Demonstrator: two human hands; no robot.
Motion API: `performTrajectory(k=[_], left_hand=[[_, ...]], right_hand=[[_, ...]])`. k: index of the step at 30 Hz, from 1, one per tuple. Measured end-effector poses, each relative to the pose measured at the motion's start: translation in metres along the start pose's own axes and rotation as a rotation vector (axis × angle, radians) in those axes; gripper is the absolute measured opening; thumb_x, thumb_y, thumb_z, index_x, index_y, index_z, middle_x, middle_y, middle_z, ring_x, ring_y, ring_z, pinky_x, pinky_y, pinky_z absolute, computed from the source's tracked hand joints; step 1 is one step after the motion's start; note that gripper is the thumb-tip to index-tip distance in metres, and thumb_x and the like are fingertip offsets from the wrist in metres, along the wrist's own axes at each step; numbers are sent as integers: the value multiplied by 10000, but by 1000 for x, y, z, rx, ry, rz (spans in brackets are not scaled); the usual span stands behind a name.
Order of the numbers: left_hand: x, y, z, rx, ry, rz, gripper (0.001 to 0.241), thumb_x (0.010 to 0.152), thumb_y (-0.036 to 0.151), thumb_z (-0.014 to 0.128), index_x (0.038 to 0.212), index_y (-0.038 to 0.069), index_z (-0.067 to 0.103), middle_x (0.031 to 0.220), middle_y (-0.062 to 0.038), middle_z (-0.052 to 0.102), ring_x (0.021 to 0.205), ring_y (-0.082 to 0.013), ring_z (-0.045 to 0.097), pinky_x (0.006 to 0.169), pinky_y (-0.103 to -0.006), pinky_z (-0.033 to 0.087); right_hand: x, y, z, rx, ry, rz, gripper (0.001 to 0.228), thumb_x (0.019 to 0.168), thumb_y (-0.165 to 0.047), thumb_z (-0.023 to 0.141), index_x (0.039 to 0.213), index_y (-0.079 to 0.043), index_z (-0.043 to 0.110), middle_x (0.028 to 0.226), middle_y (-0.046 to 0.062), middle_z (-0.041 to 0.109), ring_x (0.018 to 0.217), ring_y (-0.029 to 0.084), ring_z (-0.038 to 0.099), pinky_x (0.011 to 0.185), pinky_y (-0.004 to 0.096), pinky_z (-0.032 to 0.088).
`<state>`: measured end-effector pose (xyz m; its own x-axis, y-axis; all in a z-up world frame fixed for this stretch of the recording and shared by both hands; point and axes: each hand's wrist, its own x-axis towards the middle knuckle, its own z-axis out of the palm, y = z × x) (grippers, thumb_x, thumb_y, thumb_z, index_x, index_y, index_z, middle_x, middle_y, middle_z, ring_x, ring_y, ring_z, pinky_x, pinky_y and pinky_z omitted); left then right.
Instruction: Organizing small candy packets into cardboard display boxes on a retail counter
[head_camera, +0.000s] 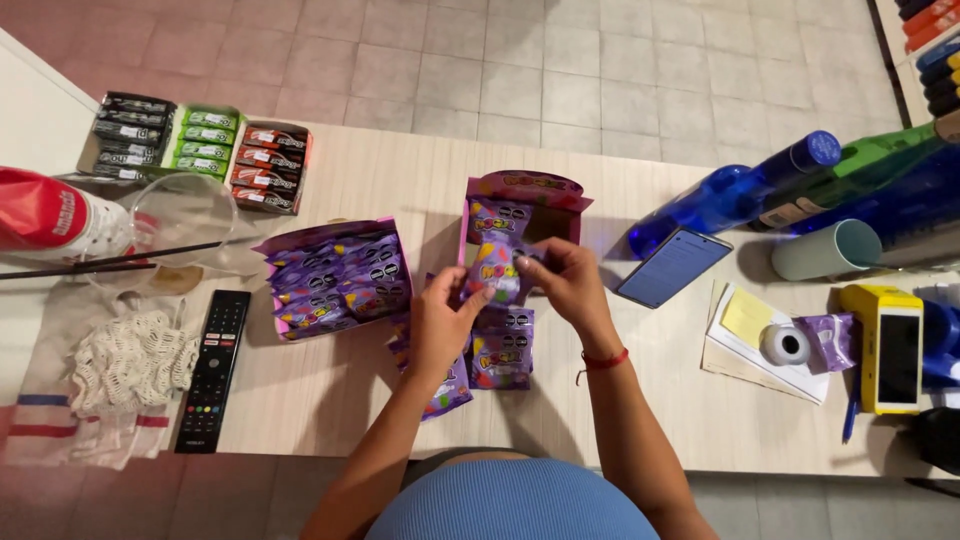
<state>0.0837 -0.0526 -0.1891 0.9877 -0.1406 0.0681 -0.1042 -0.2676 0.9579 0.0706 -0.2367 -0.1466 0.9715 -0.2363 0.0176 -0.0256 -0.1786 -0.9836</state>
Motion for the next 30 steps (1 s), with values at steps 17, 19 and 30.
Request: performTrajectory(k=[17,19,30], left_hand=[[8,-66,27,748,39,542,328,905,336,748,1184,164,735,1208,-77,664,1188,-287,603,954,-448,482],[10,-70,29,735,55,558,338,904,326,751,1196,158,732,1209,-91,670,1190,-302,617,981,-463,481],[13,-86,33,735,36,559,226,939,292,716,1132,178,743,1150,-89,689,1172,-316,675,964,-412,539]], right_hand=[[70,64,11,-591,168,-30,362,773,-198,892,1005,-19,680,913,215,719,914,441,720,813,540,574],[71,66,11,-613,155,0,517,718,-228,929,1027,20,597,985,269,672,989,509,685,874,607,551],[97,129,11,-779,-110,173,761,596,-366,987,1118,76,651,1030,303,711,1048,515,692,885,606,587]])
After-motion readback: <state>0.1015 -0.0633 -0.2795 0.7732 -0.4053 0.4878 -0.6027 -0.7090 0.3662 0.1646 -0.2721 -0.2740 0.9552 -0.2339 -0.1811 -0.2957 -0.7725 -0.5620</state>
